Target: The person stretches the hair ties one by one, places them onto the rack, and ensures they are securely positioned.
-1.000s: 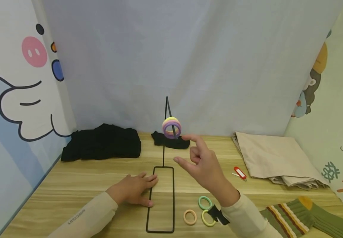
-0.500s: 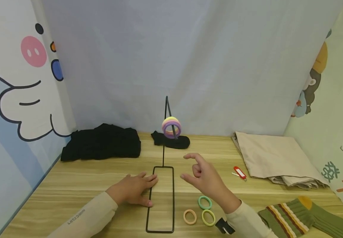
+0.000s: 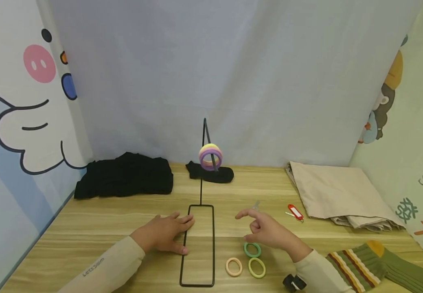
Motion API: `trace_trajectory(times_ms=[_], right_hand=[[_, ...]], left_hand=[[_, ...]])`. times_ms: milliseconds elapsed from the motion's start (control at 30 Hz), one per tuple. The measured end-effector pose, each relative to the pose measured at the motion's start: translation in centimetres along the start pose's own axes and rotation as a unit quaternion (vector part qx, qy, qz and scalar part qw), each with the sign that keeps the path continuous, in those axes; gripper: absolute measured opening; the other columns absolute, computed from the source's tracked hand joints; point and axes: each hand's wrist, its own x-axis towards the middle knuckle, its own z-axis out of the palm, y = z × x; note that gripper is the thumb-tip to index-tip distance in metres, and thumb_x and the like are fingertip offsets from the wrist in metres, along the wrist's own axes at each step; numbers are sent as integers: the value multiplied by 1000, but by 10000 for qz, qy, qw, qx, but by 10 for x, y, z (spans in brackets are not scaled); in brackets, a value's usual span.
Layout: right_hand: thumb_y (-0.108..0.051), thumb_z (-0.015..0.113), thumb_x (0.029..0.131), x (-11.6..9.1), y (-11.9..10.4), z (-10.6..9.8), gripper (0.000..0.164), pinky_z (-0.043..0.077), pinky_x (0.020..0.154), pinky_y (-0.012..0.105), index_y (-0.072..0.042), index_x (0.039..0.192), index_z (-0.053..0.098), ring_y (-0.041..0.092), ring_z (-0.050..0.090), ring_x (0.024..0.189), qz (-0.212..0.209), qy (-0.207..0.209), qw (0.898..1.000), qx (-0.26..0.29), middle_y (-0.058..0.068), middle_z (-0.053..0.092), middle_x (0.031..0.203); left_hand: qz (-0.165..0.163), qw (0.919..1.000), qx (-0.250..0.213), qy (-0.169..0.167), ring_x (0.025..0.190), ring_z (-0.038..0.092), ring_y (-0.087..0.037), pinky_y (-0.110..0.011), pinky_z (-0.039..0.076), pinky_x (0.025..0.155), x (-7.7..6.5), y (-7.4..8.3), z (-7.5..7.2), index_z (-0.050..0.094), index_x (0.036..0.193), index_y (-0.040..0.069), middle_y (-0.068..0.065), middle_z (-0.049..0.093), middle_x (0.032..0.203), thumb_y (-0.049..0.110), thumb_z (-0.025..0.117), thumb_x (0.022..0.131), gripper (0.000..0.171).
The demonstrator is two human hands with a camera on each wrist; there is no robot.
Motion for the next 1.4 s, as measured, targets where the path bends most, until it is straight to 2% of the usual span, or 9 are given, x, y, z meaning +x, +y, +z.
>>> trace_trajectory(times_ms=[100,200,400,533,800,1000,1400], right_hand=[[3,65,80,-4,8,-6,48,32,49,18,0,125,48,6,21,44,179,-470,9987,5,-7,23,51],[8,60,79,-8,17,-13,46,26,47,17,-1,123,50,5,19,44,178,-829,9964,-86,-8,23,52],[14,58,70,-14,26,-19,50,23,46,17,-5,117,54,2,22,45,194,-1215,9920,-296,-9,24,52],[13,61,67,-15,28,-17,51,25,46,16,-7,113,55,1,27,44,239,-1289,9904,-439,-10,29,50],[12,63,69,-14,26,-12,45,25,47,16,-11,108,55,3,27,44,480,-1244,9879,-787,-9,30,49],[11,62,71,-13,25,-10,41,25,47,16,-10,105,56,3,27,44,467,-1271,9876,-794,-9,31,50],[11,64,71,-11,24,-7,44,24,46,15,-13,107,56,3,25,44,406,-1370,9867,-776,-9,30,49]], left_hand=[[3,10000,-1,5,140,24,-30,-66,27,99,0,0,0,31,146,24,8,26,153,62,59,76,84],[16,10000,9,38,140,25,-30,-66,27,99,0,-1,1,31,146,24,8,26,153,62,59,76,84],[53,9999,38,95,140,25,-31,-67,27,98,2,-2,2,32,146,22,6,26,153,61,59,77,84],[33,9999,100,109,140,25,-31,-67,27,98,3,-3,3,31,146,23,7,26,153,62,58,77,84],[-16,10000,12,51,140,24,-30,-66,27,99,2,0,1,31,146,24,8,26,153,62,60,76,84],[-67,10000,4,30,140,24,-30,-66,26,100,1,0,2,31,146,25,9,26,153,62,60,76,85],[-29,10000,31,34,140,24,-30,-67,26,99,2,-1,3,31,146,24,8,25,153,62,59,76,84]])
